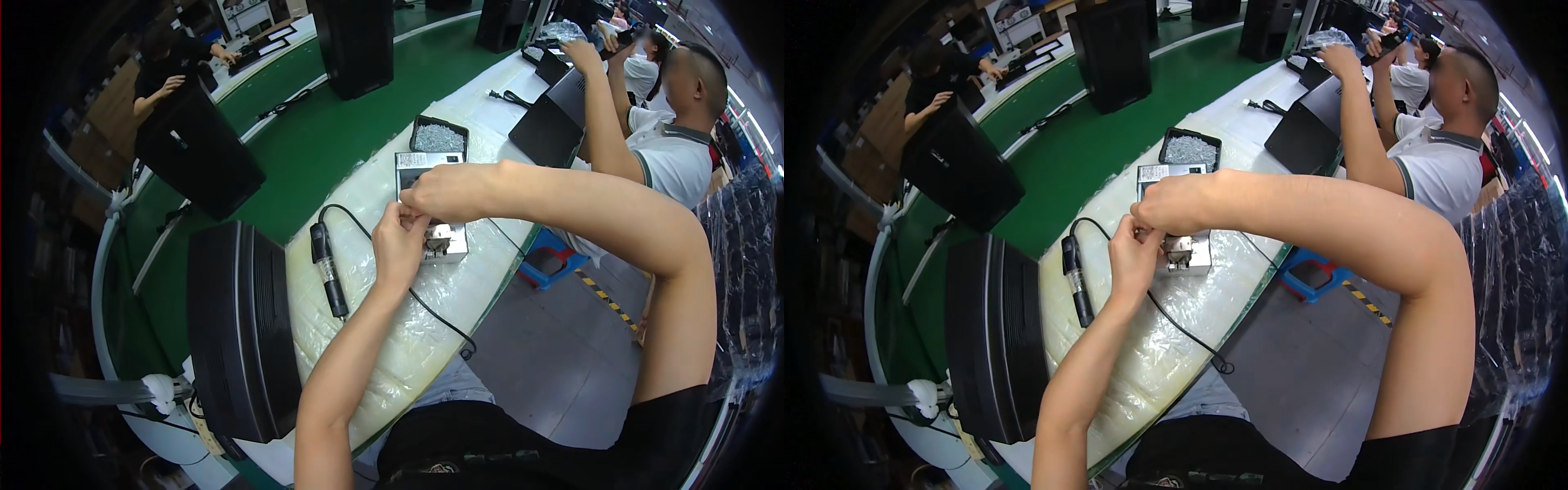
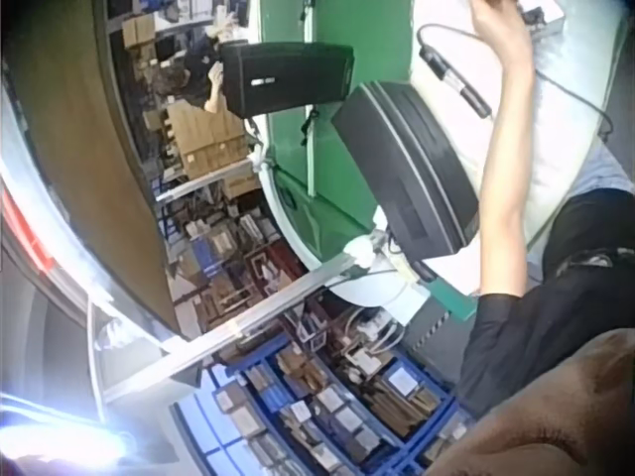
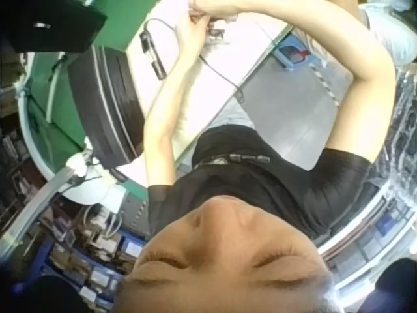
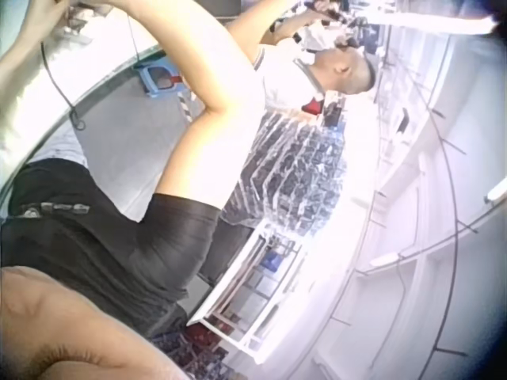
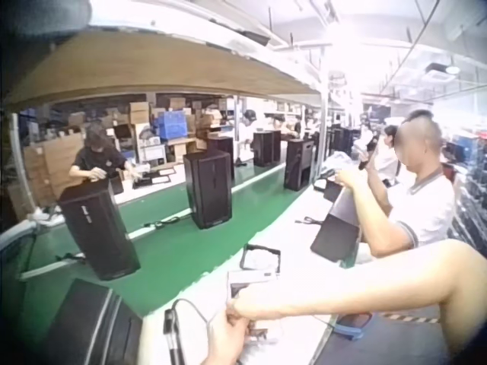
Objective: The worker is using an automatic screw feeder machine and a power screwdriver to prepare and assemble electronic housings.
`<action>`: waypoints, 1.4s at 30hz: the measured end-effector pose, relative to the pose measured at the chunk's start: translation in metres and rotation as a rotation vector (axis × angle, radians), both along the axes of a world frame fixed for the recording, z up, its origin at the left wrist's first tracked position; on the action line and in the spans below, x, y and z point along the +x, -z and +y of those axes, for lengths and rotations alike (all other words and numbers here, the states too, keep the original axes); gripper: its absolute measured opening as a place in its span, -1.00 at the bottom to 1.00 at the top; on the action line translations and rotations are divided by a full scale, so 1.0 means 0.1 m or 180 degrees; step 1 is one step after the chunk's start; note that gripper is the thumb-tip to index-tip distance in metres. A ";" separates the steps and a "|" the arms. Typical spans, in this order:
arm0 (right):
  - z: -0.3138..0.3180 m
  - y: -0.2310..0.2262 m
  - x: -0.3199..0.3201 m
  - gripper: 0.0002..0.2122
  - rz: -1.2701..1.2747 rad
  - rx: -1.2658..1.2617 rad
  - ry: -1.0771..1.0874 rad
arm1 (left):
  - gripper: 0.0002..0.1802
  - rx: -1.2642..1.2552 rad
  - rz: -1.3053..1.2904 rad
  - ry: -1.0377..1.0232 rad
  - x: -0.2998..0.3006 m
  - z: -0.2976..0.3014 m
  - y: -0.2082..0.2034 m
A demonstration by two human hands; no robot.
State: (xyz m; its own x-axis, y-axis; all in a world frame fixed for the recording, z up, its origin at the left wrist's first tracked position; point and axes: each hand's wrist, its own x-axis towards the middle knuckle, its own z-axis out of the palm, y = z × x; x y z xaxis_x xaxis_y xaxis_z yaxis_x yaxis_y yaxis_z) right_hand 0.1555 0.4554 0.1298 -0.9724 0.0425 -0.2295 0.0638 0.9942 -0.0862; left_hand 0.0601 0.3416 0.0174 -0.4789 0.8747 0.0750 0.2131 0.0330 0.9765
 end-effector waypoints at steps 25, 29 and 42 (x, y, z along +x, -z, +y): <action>-0.21 0.21 0.10 -0.76 0.0694 0.0185 0.0199 | -0.30 0.0381 0.0221 0.1039 -0.31 0.16 -0.05; -0.29 0.11 0.07 -0.73 0.0274 -0.0009 0.0663 | -0.28 -0.0015 -0.0977 0.1455 -0.40 0.02 -0.21; -0.20 0.13 0.07 -0.82 0.0132 0.0467 0.0460 | -0.82 0.0406 0.1561 0.0328 -0.48 -0.23 0.30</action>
